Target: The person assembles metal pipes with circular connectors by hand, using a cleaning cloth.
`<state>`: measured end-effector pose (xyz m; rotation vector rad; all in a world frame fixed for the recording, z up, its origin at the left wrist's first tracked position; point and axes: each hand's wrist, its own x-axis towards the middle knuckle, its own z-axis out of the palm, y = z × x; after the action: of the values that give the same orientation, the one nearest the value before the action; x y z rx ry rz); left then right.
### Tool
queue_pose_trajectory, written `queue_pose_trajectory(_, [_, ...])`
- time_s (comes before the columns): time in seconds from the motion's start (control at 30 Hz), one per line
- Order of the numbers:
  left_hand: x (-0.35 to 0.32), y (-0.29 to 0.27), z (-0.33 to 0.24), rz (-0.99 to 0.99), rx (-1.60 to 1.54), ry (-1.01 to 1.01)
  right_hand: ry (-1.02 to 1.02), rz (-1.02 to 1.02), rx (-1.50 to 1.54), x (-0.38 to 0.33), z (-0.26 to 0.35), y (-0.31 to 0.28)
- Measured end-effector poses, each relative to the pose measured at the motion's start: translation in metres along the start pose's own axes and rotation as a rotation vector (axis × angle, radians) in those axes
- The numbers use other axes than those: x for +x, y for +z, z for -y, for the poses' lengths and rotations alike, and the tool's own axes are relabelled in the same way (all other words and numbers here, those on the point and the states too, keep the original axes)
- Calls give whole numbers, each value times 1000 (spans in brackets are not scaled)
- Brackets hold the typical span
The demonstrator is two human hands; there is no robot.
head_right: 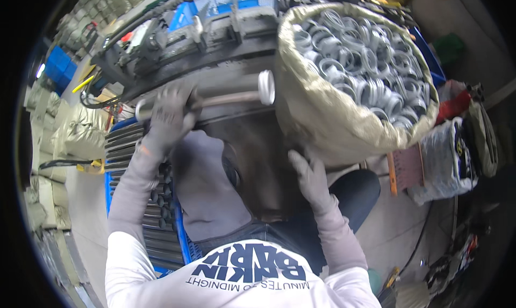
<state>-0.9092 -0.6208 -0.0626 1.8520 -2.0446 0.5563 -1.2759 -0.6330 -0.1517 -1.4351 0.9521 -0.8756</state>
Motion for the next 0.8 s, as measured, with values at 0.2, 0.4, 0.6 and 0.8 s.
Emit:
queue_pose_trajectory(0.2, [149, 40, 40, -79, 290, -146, 78, 39, -150, 15, -81, -16])
queue_pose_trajectory(0.4, [226, 82, 60, -29, 343, -292, 80, 72, -264, 17, -76, -13])
queue_pose_trajectory(0.6, [270, 134, 95, 52, 312, -239, 87, 88, -287, 19, -78, -18])
queue_pose_trajectory(0.8, [215, 137, 71, -120, 276, -168, -121, 118, -363, 20, -102, -25])
